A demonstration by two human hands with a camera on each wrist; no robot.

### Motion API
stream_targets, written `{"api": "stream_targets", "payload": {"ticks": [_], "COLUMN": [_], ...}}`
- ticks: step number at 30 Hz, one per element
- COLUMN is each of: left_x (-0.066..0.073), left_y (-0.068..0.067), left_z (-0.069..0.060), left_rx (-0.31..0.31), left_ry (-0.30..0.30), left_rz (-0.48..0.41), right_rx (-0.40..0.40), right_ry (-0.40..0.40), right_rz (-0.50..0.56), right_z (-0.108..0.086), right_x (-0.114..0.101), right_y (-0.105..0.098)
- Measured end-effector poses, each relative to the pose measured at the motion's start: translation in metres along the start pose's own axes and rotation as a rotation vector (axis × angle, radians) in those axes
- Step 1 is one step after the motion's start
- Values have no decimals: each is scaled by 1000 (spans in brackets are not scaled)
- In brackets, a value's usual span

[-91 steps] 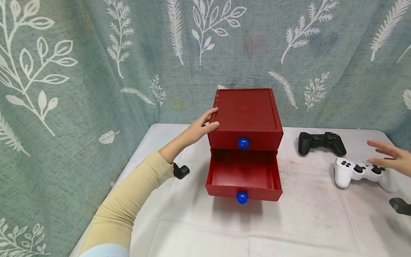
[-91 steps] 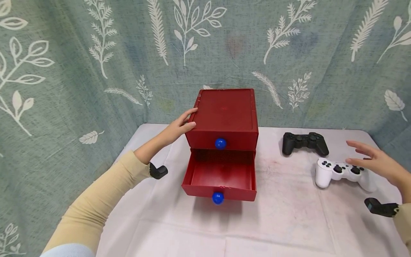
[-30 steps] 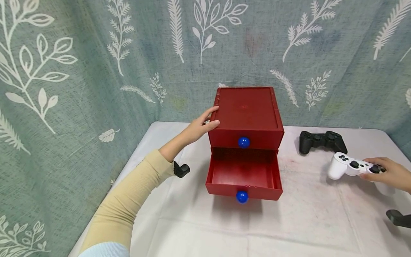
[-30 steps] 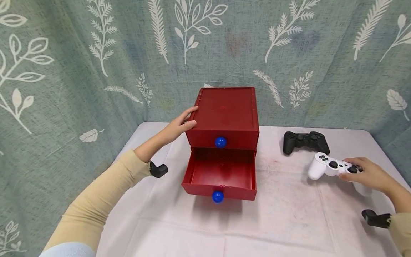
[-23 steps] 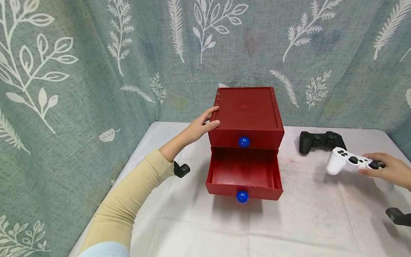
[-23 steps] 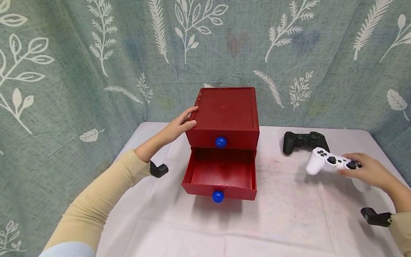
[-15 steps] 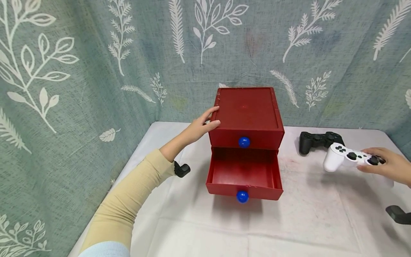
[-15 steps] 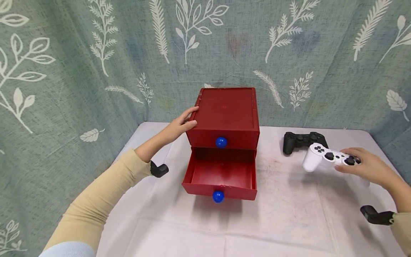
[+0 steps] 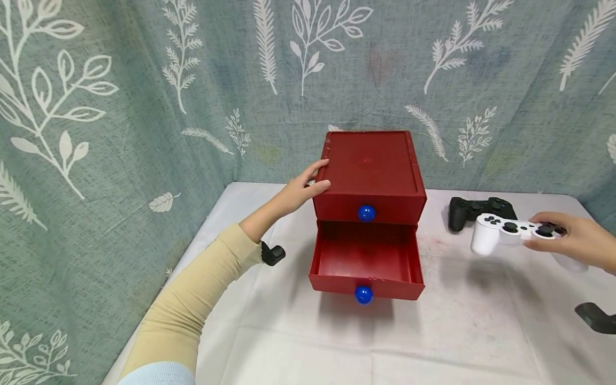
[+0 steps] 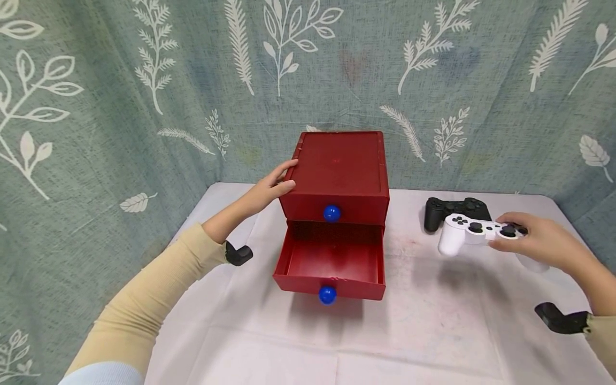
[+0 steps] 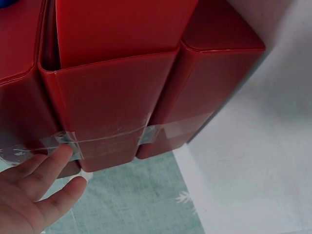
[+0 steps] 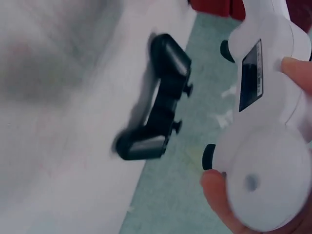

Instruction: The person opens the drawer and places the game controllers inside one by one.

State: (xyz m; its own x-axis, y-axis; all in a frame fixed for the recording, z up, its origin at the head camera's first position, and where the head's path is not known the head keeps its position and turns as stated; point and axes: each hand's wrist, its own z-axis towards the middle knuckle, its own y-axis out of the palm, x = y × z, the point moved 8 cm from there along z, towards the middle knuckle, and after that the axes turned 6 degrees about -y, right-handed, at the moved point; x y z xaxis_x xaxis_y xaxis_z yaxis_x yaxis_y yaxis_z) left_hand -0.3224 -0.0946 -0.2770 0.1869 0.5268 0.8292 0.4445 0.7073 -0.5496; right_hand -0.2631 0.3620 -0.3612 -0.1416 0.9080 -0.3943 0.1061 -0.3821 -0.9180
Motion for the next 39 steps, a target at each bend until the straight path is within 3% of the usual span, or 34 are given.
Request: {"api": "stream_targets", "payload": {"ticks": [5,17,28,39], "left_x": [0,0,-1,1], "left_y": [-1,0,-1,0], "left_z": [0,-1,0,-1], "left_rx": [4,4,5,0], "left_ry": [-9,-4,2,4], "left_rz": [7,9,14,7], "right_rx": [38,48,127,148], "right_ry": [-66,-38,-76,-160], "right_rz": [-15,49,72,98], "right_z": [0,-5,-16,-28], "right_x": [-20,-52,-90,-131], "right_y": [-1,-8,-20,-25]}}
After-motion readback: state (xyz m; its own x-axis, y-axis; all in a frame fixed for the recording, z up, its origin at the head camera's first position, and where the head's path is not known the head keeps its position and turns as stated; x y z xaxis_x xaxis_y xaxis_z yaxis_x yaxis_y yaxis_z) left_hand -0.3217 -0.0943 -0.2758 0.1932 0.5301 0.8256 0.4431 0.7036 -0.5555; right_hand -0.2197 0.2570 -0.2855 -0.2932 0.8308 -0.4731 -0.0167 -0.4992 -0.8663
